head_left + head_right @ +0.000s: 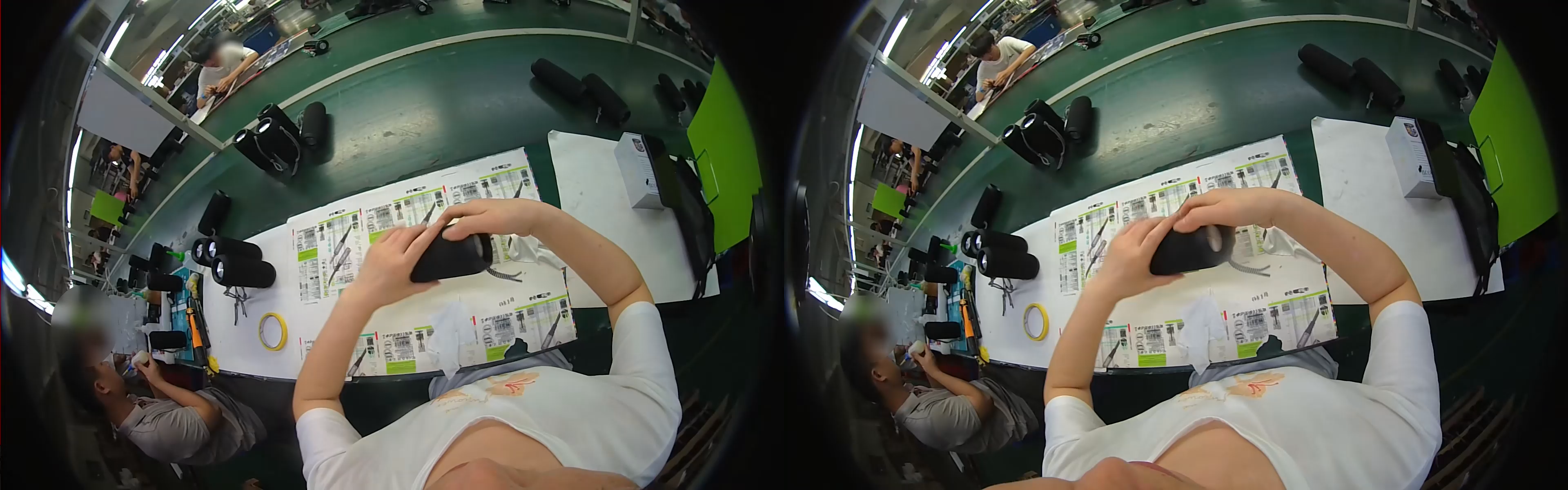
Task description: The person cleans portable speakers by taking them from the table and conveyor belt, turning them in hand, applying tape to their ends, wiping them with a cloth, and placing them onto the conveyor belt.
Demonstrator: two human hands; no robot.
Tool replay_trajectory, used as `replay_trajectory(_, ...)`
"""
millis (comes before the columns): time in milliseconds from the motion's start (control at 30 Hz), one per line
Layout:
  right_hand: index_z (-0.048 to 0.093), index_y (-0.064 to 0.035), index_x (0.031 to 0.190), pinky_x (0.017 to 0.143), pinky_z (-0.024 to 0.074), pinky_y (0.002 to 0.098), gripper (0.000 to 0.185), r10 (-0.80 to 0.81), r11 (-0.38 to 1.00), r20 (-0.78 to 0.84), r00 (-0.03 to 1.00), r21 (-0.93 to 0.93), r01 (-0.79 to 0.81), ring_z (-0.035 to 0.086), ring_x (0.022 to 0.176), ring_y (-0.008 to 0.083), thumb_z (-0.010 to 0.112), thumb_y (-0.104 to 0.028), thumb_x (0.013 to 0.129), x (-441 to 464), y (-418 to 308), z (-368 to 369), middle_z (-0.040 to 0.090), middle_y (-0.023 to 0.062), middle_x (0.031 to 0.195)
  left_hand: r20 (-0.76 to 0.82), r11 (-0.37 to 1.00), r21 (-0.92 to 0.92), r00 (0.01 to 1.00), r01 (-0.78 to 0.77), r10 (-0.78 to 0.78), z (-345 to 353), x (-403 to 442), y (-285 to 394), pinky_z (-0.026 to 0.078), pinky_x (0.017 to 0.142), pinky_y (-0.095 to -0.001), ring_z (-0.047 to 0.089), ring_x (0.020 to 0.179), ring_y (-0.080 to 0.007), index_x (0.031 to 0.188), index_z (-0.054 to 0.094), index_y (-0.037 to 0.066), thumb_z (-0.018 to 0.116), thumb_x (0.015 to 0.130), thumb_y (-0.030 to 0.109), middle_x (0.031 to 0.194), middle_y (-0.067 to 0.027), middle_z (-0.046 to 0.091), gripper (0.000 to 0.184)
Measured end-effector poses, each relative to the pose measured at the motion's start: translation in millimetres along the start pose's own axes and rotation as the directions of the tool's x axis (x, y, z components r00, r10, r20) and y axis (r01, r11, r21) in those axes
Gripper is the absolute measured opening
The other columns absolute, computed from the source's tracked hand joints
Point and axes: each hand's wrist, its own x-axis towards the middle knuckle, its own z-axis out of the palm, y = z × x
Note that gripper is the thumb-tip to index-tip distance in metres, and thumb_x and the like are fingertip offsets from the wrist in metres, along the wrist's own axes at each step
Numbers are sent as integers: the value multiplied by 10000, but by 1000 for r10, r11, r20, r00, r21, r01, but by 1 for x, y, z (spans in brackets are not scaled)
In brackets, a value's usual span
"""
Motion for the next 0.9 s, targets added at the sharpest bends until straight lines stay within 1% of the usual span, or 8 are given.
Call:
replay_trajectory(167,540,-45,1077,583,479,249,450,-164,954,-98,982,238,183,558,743,108,443,-445,895,9,23,-9,570,40,825,-196,883,-337,893,327,-405,28,-4,14,498,795,-353,613,907,-289,1295,315,39,809,586,217,1033,-169,589,882)
replay_trajectory(233,508,-34,1142,616,461,240,421,-218,929,-210,953,255,268,529,712,97,558,-344,863,7,24,3,541,26,779,-164,741,-540,813,400,-558,39,-4,18,491,806,-343,610,924,-257,1278,311,36,798,606,190,1022,-146,593,844)
replay_trajectory(333,456,-2,1223,675,427,229,580,-312,940,-347,884,21,340,504,743,96,719,-195,744,8,28,18,530,25,817,-153,656,-655,784,375,-602,54,-4,19,480,819,-352,590,977,-267,1302,278,37,793,621,214,1104,-154,550,872)
replay_trajectory(600,484,-13,1178,800,466,275,513,-127,905,-554,823,275,325,565,946,159,640,-328,805,23,43,55,585,97,1026,-22,439,-807,723,396,-691,58,1,31,481,805,-332,566,1007,-253,1373,161,-27,522,900,306,1151,-180,505,681)
replay_trajectory(633,496,-16,1161,774,479,275,494,-72,863,-502,862,402,306,579,916,160,629,-336,810,24,41,56,590,95,1009,-29,422,-825,717,376,-697,57,4,33,489,787,-325,565,1002,-250,1385,141,-26,481,926,321,1156,-178,499,668)
replay_trajectory(667,508,-18,1144,748,491,276,476,-21,806,-442,897,523,277,594,885,162,618,-344,815,25,40,54,596,93,992,257,111,-872,638,477,-726,53,-1,42,522,732,-301,544,1030,-189,1407,181,34,350,963,395,1210,-135,473,597)
replay_trajectory(833,541,-25,1094,652,561,301,474,30,477,-180,983,867,144,643,814,208,554,-416,828,26,40,48,614,118,942,248,-25,-951,709,309,-660,48,-7,41,539,687,-303,560,990,-172,1414,183,64,322,968,378,1175,-117,489,563)
replay_trajectory(900,536,-26,1093,675,554,308,464,14,523,-210,978,835,172,635,795,192,566,-403,824,27,45,45,611,114,939,226,-4,-954,712,300,-665,44,-6,46,533,702,-305,558,1001,-179,1416,174,61,324,967,377,1169,-117,490,569)
